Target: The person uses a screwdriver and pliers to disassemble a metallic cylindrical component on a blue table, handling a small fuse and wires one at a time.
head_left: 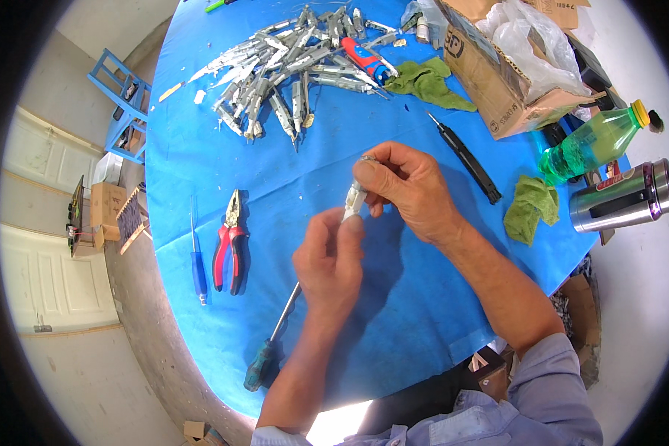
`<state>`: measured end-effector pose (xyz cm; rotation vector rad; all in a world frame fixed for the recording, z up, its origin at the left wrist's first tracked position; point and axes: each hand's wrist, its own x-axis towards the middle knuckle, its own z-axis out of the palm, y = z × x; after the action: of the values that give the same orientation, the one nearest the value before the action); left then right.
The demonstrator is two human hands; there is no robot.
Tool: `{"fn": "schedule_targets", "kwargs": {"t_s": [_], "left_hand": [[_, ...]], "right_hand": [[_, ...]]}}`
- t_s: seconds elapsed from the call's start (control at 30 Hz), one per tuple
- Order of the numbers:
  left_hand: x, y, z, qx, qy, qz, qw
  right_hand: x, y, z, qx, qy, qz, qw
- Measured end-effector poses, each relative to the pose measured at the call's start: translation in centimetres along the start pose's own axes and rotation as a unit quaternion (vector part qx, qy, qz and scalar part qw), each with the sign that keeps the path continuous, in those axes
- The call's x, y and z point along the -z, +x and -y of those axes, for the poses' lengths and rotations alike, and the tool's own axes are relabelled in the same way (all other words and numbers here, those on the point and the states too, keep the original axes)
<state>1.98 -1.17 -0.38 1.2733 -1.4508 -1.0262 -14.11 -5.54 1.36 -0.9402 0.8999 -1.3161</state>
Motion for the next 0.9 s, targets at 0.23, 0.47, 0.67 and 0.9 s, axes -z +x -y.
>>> {"fn": "schedule_targets", "kwargs": {"t_s": [0.23, 0.47, 0.67, 0.9], "left_hand": [[0.00, 0.17, -0.02, 0.007, -0.042, 0.028, 0.999], [0.15, 0.31, 0.36, 0.008, -0.063, 0.040, 0.997], [0.14, 0.37, 0.39, 0.006, -0.064, 0.043, 0.997], [0.05, 0.26, 0.27, 0.017, -0.071, 0.039, 0.997]], "right_hand": [[0.44, 0.08, 0.37, 0.017, -0.014, -0.021, 1.000], [0.40, 0.09, 0.36, 0.024, -0.022, -0.031, 0.999], [0.34, 0.08, 0.17, 0.024, -0.032, -0.039, 0.998], [-0.03, 0.03, -0.11, 0.029, -0.017, -0.034, 0.999]]}}
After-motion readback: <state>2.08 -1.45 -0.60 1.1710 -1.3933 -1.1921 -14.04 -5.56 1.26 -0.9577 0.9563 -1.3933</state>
